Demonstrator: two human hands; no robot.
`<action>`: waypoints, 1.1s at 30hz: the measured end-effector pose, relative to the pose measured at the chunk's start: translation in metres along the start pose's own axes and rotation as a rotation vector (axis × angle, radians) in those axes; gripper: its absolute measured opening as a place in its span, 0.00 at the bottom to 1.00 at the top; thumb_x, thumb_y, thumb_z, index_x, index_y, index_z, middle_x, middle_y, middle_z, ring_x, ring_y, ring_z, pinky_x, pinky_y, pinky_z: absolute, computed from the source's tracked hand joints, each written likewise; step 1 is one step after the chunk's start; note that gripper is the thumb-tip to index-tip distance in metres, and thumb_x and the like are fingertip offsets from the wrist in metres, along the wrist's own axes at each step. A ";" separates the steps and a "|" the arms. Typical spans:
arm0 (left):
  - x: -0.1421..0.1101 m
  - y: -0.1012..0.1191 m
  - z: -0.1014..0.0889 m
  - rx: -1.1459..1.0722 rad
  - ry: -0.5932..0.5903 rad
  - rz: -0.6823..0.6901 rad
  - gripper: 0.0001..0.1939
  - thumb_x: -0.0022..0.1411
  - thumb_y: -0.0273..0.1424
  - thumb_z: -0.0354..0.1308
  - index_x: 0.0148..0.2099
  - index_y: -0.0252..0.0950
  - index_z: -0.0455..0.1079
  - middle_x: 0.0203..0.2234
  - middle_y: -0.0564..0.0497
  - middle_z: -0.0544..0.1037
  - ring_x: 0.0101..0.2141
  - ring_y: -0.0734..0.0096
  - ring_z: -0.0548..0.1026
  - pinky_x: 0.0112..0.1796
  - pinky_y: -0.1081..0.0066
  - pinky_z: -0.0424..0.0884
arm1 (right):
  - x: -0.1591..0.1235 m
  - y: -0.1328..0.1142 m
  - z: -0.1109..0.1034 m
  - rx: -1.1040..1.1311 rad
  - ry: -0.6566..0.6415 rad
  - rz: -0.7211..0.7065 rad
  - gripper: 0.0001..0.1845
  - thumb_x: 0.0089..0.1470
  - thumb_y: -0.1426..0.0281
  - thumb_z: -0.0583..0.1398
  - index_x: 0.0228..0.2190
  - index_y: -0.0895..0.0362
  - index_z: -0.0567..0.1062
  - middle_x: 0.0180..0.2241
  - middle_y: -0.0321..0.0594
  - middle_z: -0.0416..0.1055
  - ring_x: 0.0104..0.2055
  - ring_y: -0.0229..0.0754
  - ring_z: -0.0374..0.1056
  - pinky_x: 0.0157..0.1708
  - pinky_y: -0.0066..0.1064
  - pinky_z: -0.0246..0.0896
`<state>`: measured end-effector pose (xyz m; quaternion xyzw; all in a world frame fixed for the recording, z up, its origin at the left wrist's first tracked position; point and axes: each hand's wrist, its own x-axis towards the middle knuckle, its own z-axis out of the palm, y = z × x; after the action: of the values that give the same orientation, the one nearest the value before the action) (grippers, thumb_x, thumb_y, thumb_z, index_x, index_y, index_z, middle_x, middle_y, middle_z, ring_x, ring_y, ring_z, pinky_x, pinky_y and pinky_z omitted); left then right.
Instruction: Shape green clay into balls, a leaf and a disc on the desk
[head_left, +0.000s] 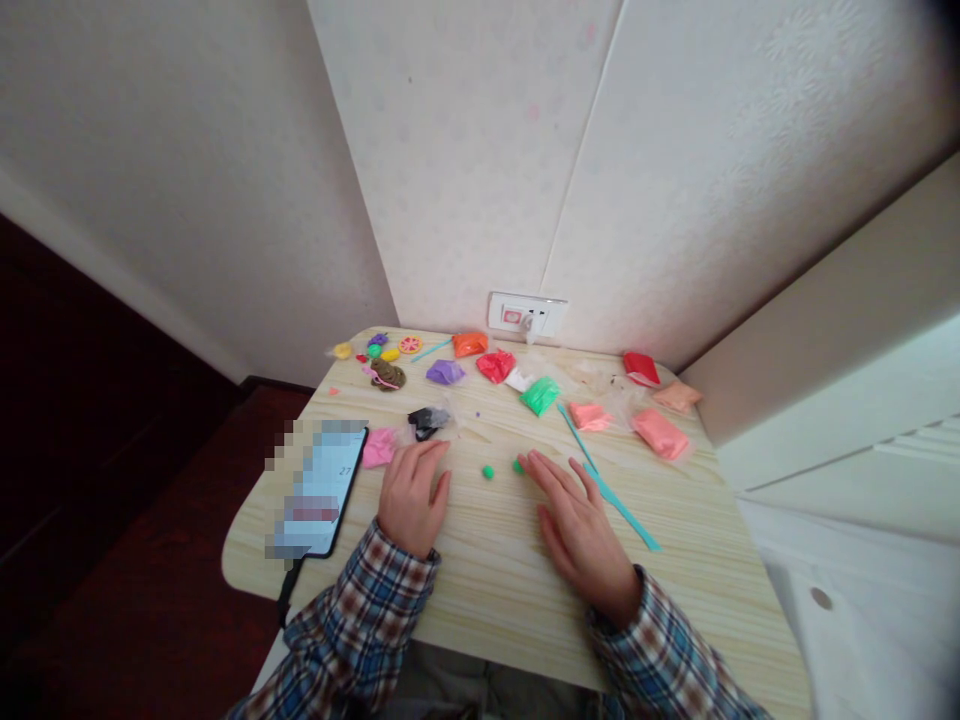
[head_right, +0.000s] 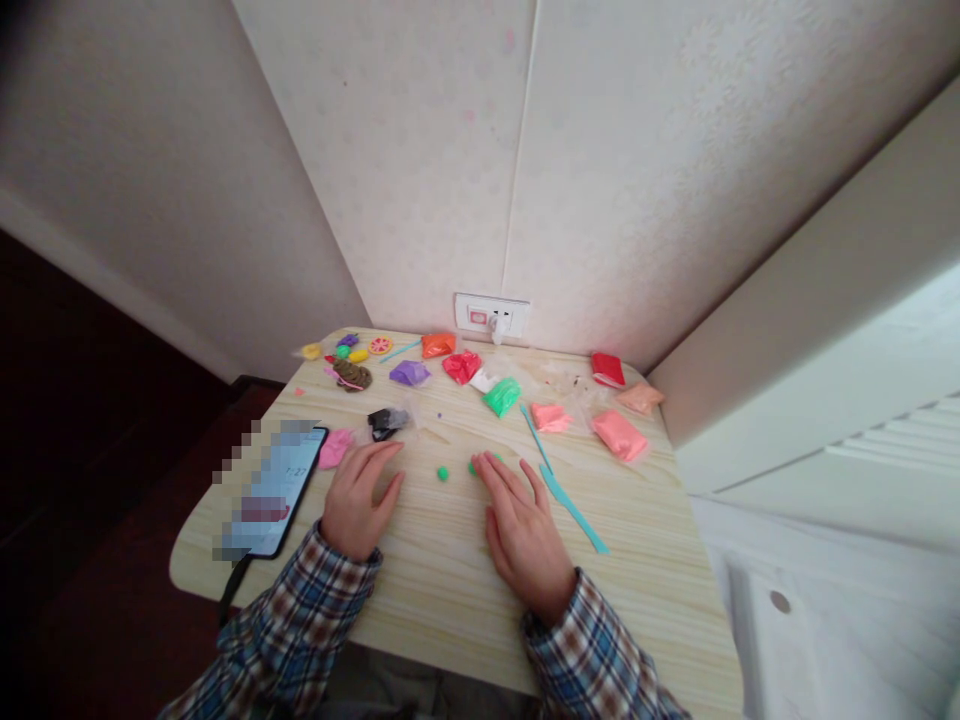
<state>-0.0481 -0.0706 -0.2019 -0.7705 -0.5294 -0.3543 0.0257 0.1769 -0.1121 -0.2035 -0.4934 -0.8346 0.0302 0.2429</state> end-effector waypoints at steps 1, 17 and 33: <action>-0.001 -0.001 -0.003 0.011 0.007 0.007 0.15 0.60 0.25 0.52 0.50 0.36 0.66 0.42 0.45 0.74 0.43 0.60 0.71 0.46 0.57 0.69 | 0.000 0.000 0.000 0.006 0.002 0.001 0.34 0.57 0.79 0.46 0.63 0.59 0.44 0.58 0.50 0.63 0.61 0.45 0.57 0.60 0.50 0.46; -0.048 -0.016 -0.033 0.114 -0.091 -0.135 0.13 0.59 0.40 0.57 0.37 0.35 0.70 0.25 0.51 0.72 0.25 0.71 0.71 0.27 0.72 0.69 | 0.000 0.001 0.000 0.041 -0.007 -0.007 0.35 0.57 0.78 0.46 0.64 0.58 0.43 0.56 0.49 0.65 0.61 0.45 0.57 0.60 0.50 0.47; 0.028 0.042 0.009 -0.484 -0.281 -0.103 0.18 0.56 0.19 0.54 0.50 0.35 0.65 0.36 0.48 0.75 0.39 0.67 0.74 0.42 0.65 0.73 | 0.001 0.002 -0.003 0.067 -0.010 -0.016 0.32 0.57 0.79 0.47 0.62 0.58 0.48 0.57 0.47 0.64 0.60 0.43 0.58 0.60 0.47 0.47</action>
<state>-0.0026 -0.0627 -0.1786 -0.7678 -0.4661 -0.3610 -0.2508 0.1791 -0.1109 -0.2015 -0.4782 -0.8383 0.0586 0.2553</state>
